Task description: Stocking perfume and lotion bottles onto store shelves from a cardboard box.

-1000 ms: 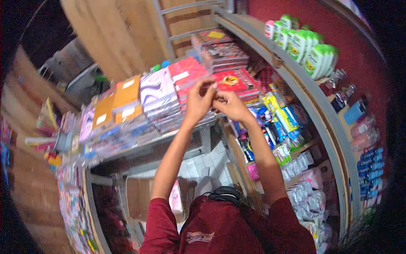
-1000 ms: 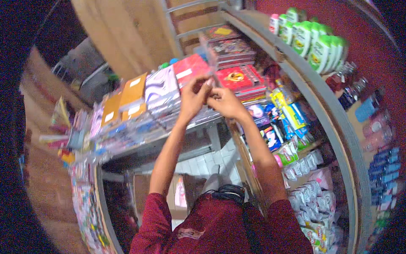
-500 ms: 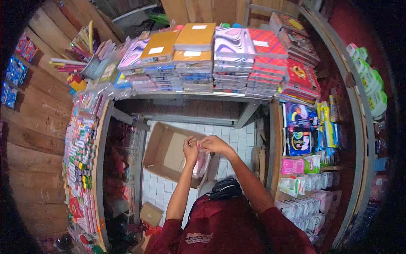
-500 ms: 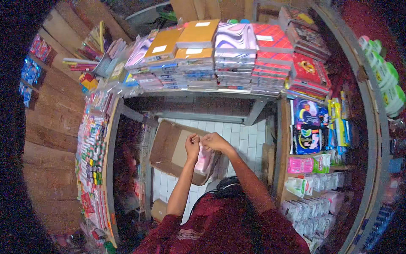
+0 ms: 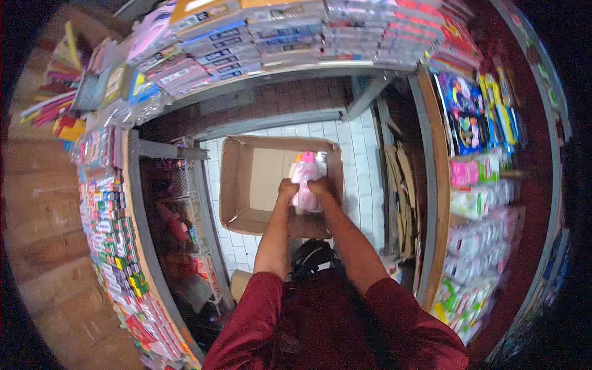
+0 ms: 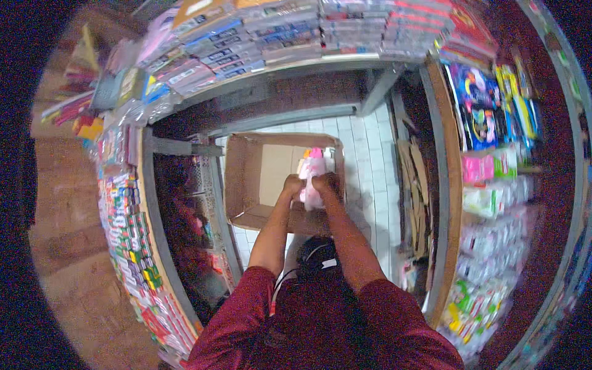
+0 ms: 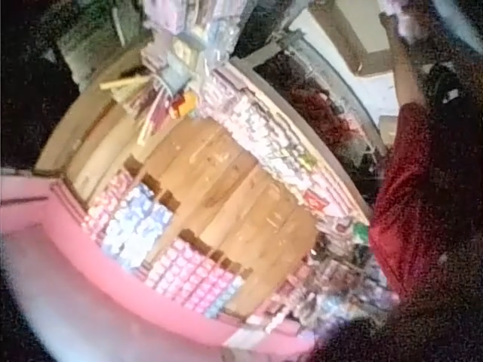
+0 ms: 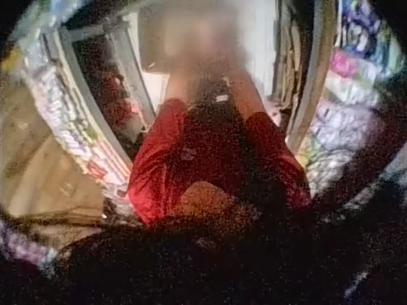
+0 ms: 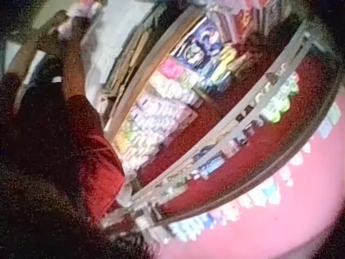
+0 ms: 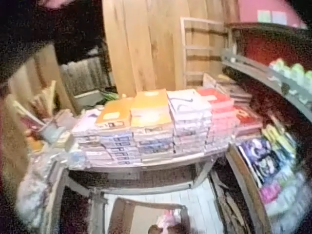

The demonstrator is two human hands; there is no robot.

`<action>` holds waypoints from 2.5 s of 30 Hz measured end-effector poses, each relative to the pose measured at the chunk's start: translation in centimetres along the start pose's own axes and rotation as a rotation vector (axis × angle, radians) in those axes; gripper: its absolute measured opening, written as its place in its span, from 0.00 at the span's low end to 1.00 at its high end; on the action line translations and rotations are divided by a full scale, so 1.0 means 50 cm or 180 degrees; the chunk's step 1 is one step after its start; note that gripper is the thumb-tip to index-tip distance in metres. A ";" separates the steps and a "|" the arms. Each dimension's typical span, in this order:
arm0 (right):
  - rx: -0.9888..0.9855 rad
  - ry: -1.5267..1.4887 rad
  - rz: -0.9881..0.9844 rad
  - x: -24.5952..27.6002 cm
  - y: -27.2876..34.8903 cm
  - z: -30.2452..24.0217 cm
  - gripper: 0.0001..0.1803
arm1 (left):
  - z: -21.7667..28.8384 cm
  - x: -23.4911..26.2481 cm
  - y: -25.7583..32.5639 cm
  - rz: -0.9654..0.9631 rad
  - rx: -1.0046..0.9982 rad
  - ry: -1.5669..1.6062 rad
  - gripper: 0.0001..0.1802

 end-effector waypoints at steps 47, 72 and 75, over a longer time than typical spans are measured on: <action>0.0649 -0.2491 -0.1027 0.219 0.390 -0.391 0.24 | 0.022 0.218 0.505 -0.0849 -0.0298 0.1384 0.17; 0.2522 -0.2932 0.1294 1.011 0.588 -0.552 0.24 | 0.728 -0.166 0.879 -0.3528 -0.2339 0.1775 0.26; 0.2686 -0.3017 0.1360 1.066 0.571 -0.600 0.24 | 0.845 -0.164 0.892 -0.3756 -0.2518 0.1493 0.24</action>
Point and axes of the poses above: each hand's wrist, its own y-axis away from the middle knuckle, its own x-axis out of the back of the hand, z = x × y, the point moved 4 cm from there along -y, towards the middle knuckle, and after that the axes turned 15 degrees about x, right-handed, at the moved point
